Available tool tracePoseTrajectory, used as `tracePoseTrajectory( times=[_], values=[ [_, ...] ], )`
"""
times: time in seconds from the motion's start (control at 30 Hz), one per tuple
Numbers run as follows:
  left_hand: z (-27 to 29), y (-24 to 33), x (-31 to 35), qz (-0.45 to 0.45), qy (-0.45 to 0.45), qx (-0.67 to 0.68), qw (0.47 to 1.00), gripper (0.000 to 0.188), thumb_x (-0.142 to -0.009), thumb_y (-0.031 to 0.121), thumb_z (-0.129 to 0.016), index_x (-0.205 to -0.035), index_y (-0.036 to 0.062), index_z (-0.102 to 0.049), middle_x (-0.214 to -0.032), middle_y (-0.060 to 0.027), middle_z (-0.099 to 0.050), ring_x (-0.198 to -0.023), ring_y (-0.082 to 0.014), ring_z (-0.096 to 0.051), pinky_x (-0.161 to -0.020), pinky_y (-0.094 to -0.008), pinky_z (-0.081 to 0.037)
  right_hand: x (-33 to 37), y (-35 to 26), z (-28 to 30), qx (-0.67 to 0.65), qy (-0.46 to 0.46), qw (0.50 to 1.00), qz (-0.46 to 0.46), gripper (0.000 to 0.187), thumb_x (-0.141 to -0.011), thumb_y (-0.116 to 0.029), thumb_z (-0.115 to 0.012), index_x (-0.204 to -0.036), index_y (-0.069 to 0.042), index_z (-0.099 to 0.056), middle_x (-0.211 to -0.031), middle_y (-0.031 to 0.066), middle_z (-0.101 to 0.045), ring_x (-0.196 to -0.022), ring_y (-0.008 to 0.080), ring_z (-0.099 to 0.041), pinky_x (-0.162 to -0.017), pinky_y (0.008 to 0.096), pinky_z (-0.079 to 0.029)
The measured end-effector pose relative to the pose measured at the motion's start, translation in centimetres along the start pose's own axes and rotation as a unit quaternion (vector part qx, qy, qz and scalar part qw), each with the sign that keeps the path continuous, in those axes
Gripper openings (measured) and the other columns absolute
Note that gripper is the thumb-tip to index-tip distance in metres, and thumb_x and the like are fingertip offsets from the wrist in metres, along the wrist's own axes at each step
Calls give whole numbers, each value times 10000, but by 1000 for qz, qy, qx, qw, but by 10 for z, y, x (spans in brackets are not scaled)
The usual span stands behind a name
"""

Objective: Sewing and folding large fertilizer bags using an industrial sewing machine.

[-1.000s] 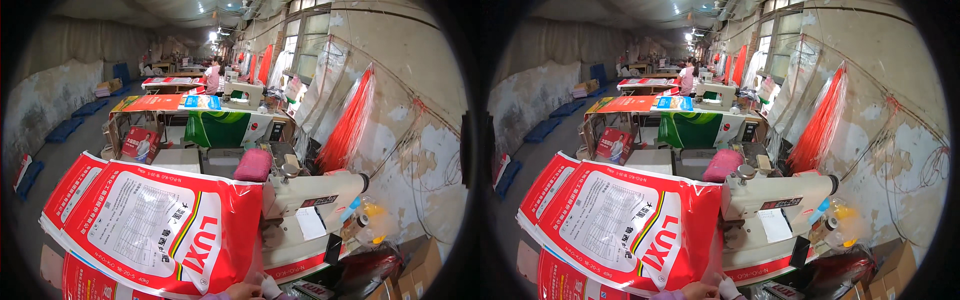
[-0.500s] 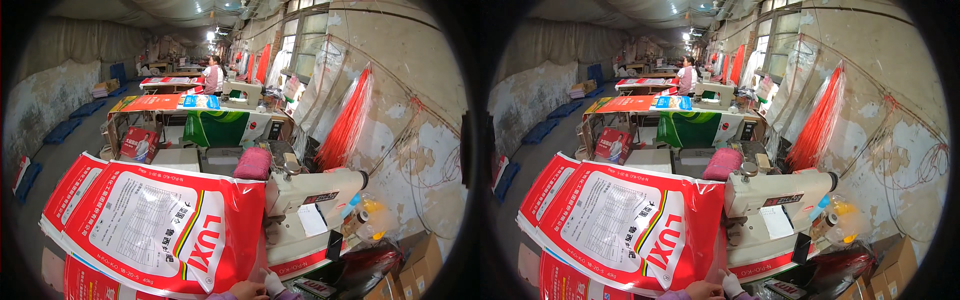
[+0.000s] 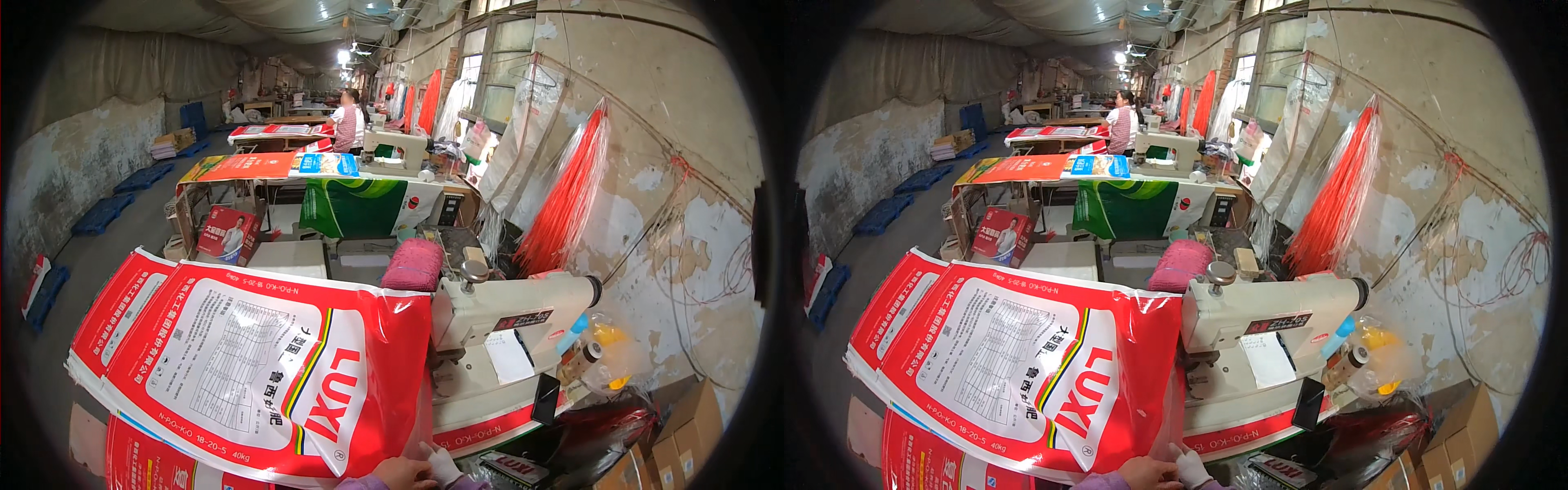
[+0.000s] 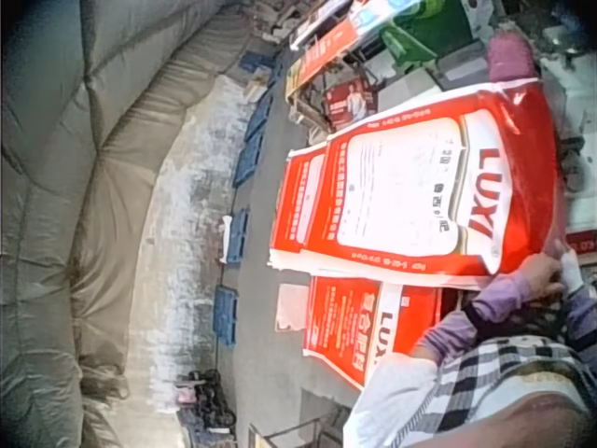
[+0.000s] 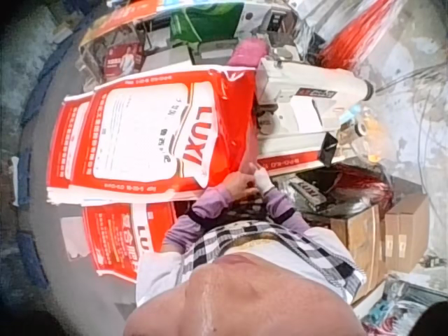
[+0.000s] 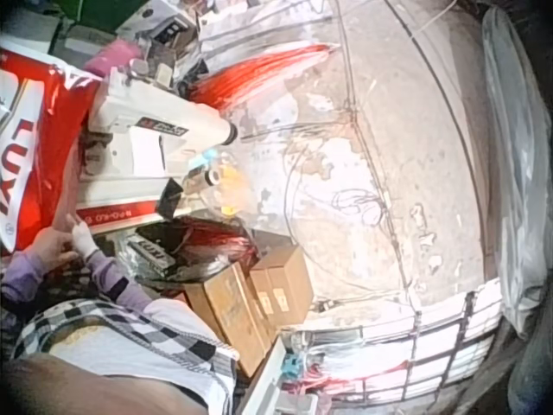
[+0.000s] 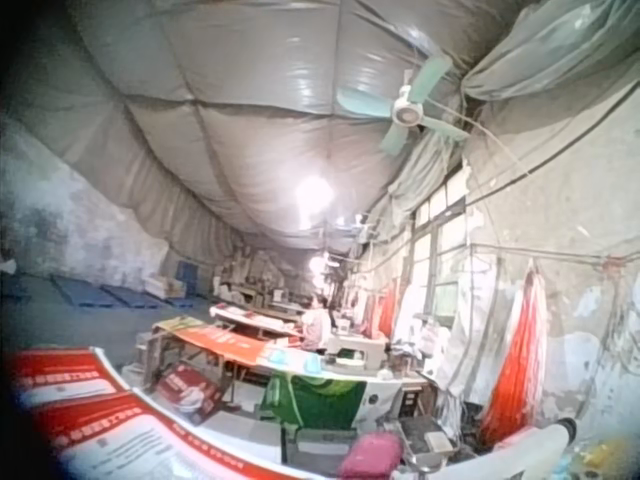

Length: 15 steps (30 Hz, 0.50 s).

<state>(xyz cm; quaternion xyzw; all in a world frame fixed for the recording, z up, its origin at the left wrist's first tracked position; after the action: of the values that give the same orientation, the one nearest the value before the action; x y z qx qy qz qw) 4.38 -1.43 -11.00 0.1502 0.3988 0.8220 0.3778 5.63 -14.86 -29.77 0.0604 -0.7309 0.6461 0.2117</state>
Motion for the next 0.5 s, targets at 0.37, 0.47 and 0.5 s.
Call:
tracePoseTrajectory(
  times=[0.37,0.47,0.5],
  values=[
    [-5,-2,-2,-12,5,-34,999,328,-798,423,-661,-903,112,-671,-782,-160,-662,-722,-351,-649,-654,-439,-518,-11,31,0,-79,-33,996,-7,351,-949,-260,-546,-1207,-21,-551,-939,104,-646,-791,208,-620,-669,343,-523],
    [-8,-3,-2,-1,-11,-47,999,331,-796,427,-666,-912,117,-674,-782,-158,-663,-725,-351,-649,-657,-437,-520,-9,34,-2,-90,-37,995,-5,356,-949,-255,-546,-1220,-24,-540,-942,103,-643,-787,208,-622,-661,338,-524],
    [-9,-4,-2,0,-10,-40,999,328,-797,424,-667,-917,119,-676,-786,-157,-664,-726,-351,-649,-659,-435,-521,-8,34,-3,-92,-41,995,-5,357,-949,-253,-546,-1224,-25,-537,-946,103,-641,-786,208,-623,-658,337,-524]
  ],
)
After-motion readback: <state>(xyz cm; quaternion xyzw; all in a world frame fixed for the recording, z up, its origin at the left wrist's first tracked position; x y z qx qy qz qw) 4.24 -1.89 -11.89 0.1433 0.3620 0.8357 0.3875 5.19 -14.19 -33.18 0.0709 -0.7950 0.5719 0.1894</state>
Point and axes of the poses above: each hand's wrist, its own x-axis away from the middle knuckle, its own z-axis out of the back of the hand, y = z × x, the point moved 7 cm from there along -x, towards the middle knuckle
